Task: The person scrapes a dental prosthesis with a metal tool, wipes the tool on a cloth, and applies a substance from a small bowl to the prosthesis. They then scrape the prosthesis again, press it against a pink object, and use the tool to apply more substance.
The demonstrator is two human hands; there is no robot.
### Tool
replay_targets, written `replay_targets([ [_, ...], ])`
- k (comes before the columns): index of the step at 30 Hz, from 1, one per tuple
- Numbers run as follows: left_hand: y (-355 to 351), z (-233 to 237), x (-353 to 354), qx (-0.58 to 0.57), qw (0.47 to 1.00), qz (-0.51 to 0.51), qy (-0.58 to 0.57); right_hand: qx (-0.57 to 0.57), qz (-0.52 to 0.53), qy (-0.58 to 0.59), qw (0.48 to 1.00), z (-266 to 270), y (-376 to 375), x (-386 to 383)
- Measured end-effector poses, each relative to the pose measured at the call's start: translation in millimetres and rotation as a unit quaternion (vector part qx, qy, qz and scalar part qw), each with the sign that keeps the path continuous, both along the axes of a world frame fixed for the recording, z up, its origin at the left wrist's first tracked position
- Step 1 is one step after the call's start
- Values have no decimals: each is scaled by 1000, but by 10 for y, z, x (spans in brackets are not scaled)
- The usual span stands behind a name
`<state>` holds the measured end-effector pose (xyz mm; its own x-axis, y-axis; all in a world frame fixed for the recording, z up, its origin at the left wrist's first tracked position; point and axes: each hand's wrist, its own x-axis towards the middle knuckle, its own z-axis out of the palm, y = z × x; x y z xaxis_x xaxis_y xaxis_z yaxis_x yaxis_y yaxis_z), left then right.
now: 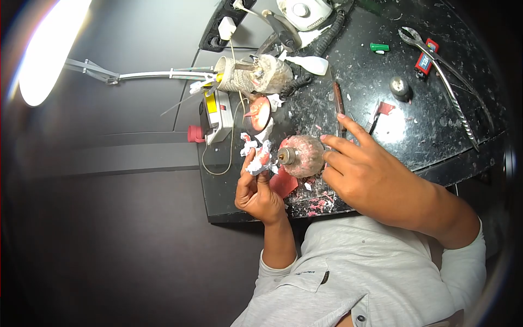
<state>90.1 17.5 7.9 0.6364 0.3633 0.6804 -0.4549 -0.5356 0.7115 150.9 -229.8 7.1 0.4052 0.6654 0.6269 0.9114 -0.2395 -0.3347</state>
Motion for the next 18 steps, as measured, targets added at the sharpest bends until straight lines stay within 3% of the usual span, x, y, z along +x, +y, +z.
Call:
replay_targets([
  [5, -12, -8, 25, 6, 1000, -21, -8, -1, 3, 2, 1000, 4, -5, 5],
  [8, 21, -11, 21, 70, 997, -12, 13, 4, 3, 5, 1000, -2, -3, -1],
  [14, -44, 27, 27, -13, 999, 4, 32, 3, 0, 2, 1000, -1, -1, 0],
  [16, 38, 3, 31, 85, 996, -16, 11, 11, 3, 9, 1000, -4, 4, -1],
  [18, 5, 14, 3, 52, 998, -10, 14, 8, 3, 7, 1000, 2, 0, 0],
])
